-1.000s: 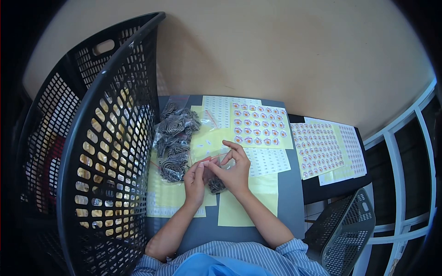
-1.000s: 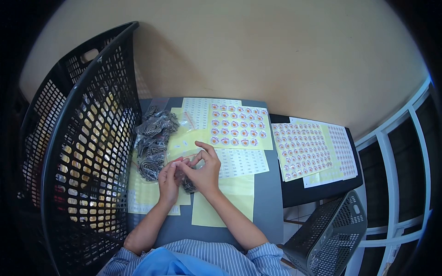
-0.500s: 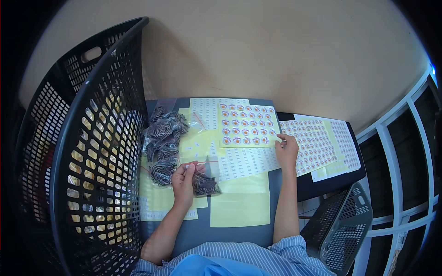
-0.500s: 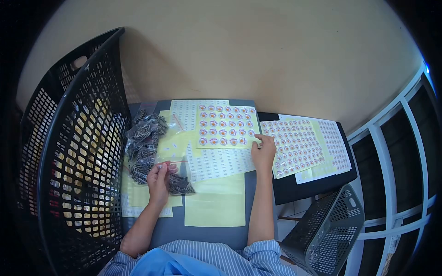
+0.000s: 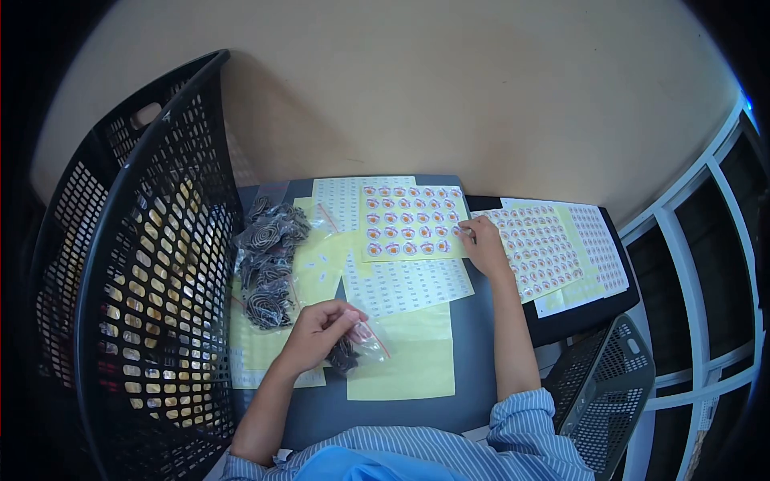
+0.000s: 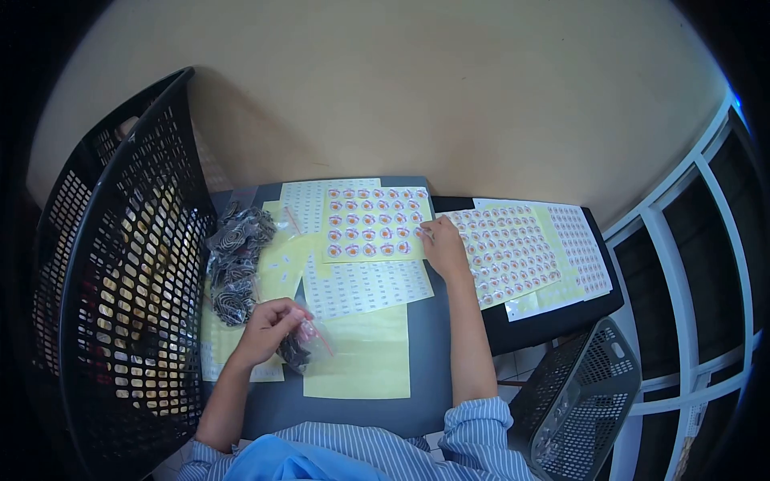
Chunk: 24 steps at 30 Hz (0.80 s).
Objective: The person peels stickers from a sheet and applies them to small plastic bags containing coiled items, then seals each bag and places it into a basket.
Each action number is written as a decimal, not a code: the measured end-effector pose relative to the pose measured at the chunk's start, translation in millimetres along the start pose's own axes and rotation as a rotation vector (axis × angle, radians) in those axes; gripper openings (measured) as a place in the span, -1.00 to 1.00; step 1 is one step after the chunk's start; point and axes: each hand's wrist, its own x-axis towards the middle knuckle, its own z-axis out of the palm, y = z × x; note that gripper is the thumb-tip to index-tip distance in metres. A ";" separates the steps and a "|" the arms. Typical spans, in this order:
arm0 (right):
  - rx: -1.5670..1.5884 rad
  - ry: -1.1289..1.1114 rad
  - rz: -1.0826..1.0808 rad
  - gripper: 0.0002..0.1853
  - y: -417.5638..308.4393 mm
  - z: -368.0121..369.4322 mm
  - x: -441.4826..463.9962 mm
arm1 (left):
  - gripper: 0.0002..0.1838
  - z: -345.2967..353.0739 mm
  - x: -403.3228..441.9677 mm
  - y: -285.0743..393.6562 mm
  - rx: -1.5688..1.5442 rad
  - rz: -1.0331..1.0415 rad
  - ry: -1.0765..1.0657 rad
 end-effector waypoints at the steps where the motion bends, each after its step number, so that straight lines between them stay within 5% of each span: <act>1: 0.000 -0.003 0.001 -0.75 2.5 0.9 -0.1 | -0.79 3.8 5.1 9.3 0.086 -0.051 -0.041; 4: 0.032 0.036 -0.060 -0.75 5.6 3.0 2.5 | -0.64 14.6 45.8 21.5 0.321 -0.097 -0.230; 13: -0.167 -0.076 -0.194 -0.65 5.0 -3.0 7.3 | -0.18 45.8 158.7 -3.8 0.690 -0.113 -0.336; 24: -0.118 -0.052 -0.190 -0.81 9.4 -4.0 11.5 | 0.04 71.0 185.9 -5.2 0.881 -0.306 -0.502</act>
